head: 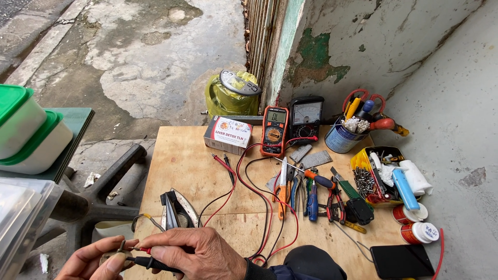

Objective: The person tests an electric iron using a multimeter, touching the probes to the iron's cord and body. They then plug the iron into a power strip and continue testing the connections.

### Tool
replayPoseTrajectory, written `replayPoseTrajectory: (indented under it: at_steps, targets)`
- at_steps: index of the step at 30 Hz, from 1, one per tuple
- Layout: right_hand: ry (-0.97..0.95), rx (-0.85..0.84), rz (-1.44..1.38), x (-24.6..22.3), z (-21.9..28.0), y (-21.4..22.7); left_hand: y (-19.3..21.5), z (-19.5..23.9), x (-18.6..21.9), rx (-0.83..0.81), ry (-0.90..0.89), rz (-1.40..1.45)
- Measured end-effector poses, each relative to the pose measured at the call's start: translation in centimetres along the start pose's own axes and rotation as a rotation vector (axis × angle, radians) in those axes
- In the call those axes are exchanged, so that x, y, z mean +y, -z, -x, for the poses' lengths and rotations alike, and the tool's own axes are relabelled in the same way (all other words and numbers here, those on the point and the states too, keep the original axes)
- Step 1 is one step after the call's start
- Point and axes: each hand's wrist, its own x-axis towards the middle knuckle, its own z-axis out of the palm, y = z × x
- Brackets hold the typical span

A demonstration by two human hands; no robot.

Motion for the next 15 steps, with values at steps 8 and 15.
replayPoseTrajectory:
  at_steps: [8, 15]
  targets:
    - [-0.082, 0.132, 0.036, 1.2, -0.4, -0.1, -1.8, 1.3, 1.3, 0.043, 0.040, 0.001]
    - [0.029, 0.023, 0.082, -1.1, 0.2, 0.2, -0.9, 0.6, 1.1, -0.003, 0.092, 0.026]
